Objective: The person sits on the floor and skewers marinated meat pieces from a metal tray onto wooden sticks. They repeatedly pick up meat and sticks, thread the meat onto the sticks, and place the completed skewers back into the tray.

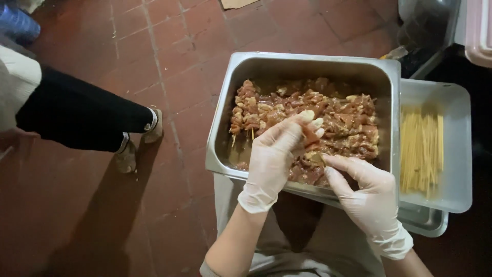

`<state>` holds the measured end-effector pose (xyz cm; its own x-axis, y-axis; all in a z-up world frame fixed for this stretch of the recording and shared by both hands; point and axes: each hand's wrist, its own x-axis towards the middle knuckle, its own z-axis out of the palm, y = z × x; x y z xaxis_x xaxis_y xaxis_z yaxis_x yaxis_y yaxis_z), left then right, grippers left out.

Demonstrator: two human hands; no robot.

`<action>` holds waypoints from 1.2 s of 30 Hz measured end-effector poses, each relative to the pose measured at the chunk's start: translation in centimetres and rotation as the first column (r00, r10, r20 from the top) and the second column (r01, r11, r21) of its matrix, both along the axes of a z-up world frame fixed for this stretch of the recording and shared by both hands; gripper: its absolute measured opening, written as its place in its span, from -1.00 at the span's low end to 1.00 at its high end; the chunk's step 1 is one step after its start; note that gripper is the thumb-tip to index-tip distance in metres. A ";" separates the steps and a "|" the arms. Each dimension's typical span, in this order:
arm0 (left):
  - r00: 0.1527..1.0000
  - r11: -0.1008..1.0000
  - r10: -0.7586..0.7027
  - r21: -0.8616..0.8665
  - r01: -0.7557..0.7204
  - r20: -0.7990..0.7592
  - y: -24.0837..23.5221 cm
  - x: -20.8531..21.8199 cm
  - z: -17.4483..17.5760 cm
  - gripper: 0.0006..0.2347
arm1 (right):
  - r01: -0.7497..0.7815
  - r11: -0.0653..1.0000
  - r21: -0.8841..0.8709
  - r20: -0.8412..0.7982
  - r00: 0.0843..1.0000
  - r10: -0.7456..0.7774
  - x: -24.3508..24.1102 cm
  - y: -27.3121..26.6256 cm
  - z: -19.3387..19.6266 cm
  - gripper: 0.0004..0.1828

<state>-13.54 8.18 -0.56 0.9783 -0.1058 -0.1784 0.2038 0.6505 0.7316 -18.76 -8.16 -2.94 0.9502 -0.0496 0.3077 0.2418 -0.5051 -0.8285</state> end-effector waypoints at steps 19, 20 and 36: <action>0.861 0.729 0.159 0.531 -0.433 0.484 -2.7 -2.0 -2.4 -0.76 | 0.007 0.999 0.043 -0.050 0.999 -0.005 1.2 1.1 -1.4 -0.82; 0.872 0.833 0.222 0.380 -0.403 0.437 -2.7 -1.8 -1.9 -0.72 | 0.004 0.999 0.035 -0.028 1.000 -0.003 1.2 1.2 -1.1 -0.83; 0.987 0.993 0.117 0.029 -0.115 -0.114 -2.0 -0.2 -0.3 -0.76 | -0.025 0.999 -0.020 0.130 0.991 0.028 0.9 0.5 -1.1 -0.84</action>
<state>-13.77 6.21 -0.88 0.9564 0.0125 -0.2917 0.2118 0.6582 0.7224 -17.88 -7.63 -4.03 0.9030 -0.0181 0.4293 0.3605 -0.5119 -0.7798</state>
